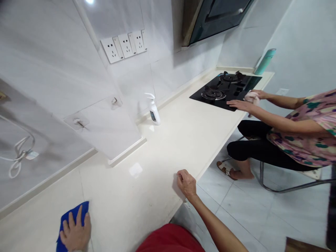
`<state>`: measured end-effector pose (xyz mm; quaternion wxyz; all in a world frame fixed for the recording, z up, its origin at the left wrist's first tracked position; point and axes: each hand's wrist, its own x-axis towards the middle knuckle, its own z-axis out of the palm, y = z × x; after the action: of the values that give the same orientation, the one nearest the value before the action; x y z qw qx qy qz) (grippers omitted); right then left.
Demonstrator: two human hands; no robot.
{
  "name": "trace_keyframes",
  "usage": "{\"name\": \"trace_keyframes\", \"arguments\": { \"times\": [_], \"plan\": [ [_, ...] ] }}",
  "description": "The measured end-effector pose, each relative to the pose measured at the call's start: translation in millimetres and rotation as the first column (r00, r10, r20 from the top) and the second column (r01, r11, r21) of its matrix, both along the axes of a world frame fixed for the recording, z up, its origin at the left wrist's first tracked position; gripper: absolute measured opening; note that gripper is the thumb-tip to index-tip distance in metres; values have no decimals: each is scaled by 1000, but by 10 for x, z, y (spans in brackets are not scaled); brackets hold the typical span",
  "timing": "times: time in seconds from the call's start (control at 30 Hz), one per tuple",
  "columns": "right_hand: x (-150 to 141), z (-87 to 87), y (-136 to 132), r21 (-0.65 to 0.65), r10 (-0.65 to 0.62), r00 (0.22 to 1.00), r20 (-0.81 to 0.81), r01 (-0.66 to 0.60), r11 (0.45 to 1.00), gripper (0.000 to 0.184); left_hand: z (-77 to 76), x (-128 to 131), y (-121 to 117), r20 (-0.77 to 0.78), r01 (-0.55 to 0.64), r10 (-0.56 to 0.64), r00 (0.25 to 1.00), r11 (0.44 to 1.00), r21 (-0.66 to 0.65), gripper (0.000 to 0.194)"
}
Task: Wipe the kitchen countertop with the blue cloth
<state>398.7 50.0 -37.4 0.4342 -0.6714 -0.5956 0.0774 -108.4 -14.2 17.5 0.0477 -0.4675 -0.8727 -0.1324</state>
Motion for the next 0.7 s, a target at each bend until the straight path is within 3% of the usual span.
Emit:
{"name": "trace_keyframes", "arguments": {
  "times": [0.1, 0.23, 0.37, 0.47, 0.57, 0.7],
  "plan": [
    [-1, -2, 1, 3, 21, 1000, 7, -21, 1000, 18, -46, 257, 108, -14, 41, -40, 999, 999, 17, 70],
    [6, -9, 2, 2, 43, 999, 29, -43, 999, 18, -131, 810, 357, -96, 302, -297, 950, 953, 36, 59],
    [10, -7, 2, -22, 62, 997, 41, -61, 998, 17, -148, 1391, 799, -139, 531, -522, 841, 847, 29, 52],
    [3, 10, 5, -47, 56, 998, 32, -55, 997, 17, -116, 1740, 1204, -112, 676, -674, 730, 737, -28, 50],
    [-8, 33, 10, -71, 51, 998, 24, -49, 996, 18, -81, 1984, 1582, -61, 773, -776, 627, 630, -76, 50],
    [-20, 43, 19, -78, 53, 998, 44, -49, 996, 18, -67, 2177, 2001, -8, 836, -840, 543, 542, -85, 50]
  ]
}}
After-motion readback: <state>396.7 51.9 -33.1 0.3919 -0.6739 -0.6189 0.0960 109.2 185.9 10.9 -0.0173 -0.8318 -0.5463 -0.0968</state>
